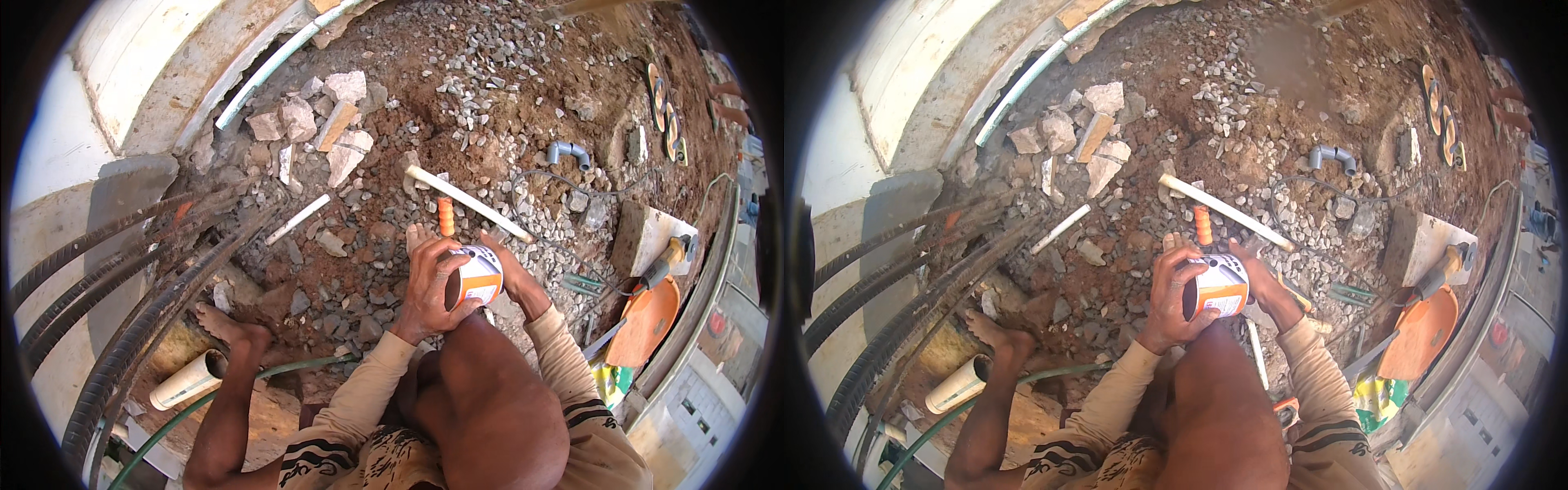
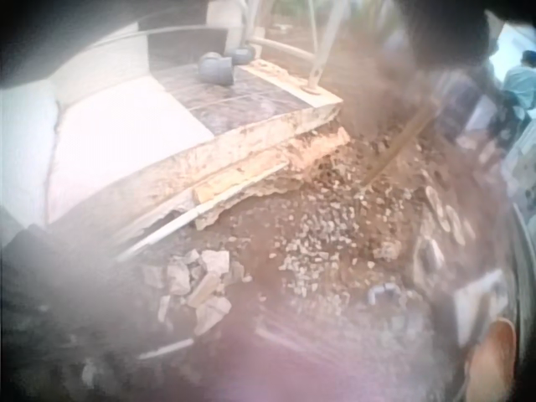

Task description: The person installs white PVC pipes into a trench along a concrete wall. They apply glue to the pipe ends and fittings, connect the pieces, and use a hammer to secure the pipes in place. The person also uses an angle grinder to cut a pipe to the required length.

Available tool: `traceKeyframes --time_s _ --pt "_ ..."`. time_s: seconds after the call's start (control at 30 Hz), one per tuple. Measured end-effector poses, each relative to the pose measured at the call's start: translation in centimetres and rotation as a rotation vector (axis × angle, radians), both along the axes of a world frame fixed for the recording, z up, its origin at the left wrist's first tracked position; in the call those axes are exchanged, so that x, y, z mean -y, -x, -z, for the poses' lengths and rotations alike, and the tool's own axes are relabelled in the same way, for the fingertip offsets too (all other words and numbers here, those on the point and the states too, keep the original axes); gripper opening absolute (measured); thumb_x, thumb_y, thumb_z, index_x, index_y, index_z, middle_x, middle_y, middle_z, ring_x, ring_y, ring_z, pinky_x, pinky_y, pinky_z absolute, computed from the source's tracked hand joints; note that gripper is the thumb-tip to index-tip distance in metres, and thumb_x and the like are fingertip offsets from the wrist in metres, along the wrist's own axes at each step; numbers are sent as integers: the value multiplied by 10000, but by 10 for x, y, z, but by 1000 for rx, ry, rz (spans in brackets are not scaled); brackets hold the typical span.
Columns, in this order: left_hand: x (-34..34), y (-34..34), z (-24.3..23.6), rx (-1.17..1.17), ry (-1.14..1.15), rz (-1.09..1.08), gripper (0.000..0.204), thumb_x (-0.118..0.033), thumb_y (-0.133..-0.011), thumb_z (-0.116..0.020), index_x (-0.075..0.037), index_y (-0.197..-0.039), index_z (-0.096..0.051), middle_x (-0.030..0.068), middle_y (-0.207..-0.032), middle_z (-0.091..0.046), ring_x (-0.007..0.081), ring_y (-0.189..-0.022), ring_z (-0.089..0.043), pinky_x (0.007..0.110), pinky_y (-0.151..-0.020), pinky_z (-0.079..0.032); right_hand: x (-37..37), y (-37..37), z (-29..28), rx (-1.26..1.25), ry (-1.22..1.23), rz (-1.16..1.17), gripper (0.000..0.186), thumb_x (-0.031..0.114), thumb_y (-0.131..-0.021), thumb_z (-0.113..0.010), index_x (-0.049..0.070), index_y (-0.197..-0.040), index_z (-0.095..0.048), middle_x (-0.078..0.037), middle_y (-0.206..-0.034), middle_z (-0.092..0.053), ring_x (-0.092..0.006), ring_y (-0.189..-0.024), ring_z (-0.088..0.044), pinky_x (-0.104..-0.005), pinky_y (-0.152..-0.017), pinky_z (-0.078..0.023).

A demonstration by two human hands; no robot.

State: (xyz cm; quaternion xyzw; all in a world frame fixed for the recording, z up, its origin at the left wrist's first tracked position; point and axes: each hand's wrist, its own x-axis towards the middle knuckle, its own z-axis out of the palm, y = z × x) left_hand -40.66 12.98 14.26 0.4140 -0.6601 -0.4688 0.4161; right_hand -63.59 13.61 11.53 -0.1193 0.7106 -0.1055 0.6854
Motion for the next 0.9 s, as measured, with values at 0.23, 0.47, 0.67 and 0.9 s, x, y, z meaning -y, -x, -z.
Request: traceKeyframes --time_s 0.23,0.47,0.67,0.9 --pt "-20 11 9 -83 -94 -211 510 -453 -971 -646 -55 -1284 -584 271 -1372 -493 438 -1262 -521 573 -1095 -414 -11 -32 -9 -481 516 -341 245 170 -1056 -567 10 -953 -723 -63 -821 -704 -147 -771 -679 -310 -690 -569" --pt "-32 23 9 -217 -330 -376 470 -396 -1069 -469 16 -1278 -554 259 -1327 -543 379 -1233 -560 503 -1103 -427 -15 -39 -11 -679 739 -413 248 239 -940 -643 19 -837 -691 -204 -733 -705 -388 -620 -660 -503 -642 -502" --pt "-22 32 13 -726 -962 -330 475 -412 -1132 -370 -23 -1345 -540 133 -1308 -627 253 -1216 -623 415 -1069 -490 8 -18 -37 -825 948 -589 400 273 -929 -613 52 -603 -545 -168 -600 -590 -389 -512 -584 -486 -514 -443" --pt "81 37 54 -998 -1620 224 549 -493 -1123 -375 -116 -1490 -531 151 -1369 -672 345 -1157 -720 579 -768 -636 109 24 -79 -768 1625 -1173 311 322 -882 -646 95 -679 -585 -66 -670 -554 -271 -546 -562 -426 -515 -436"
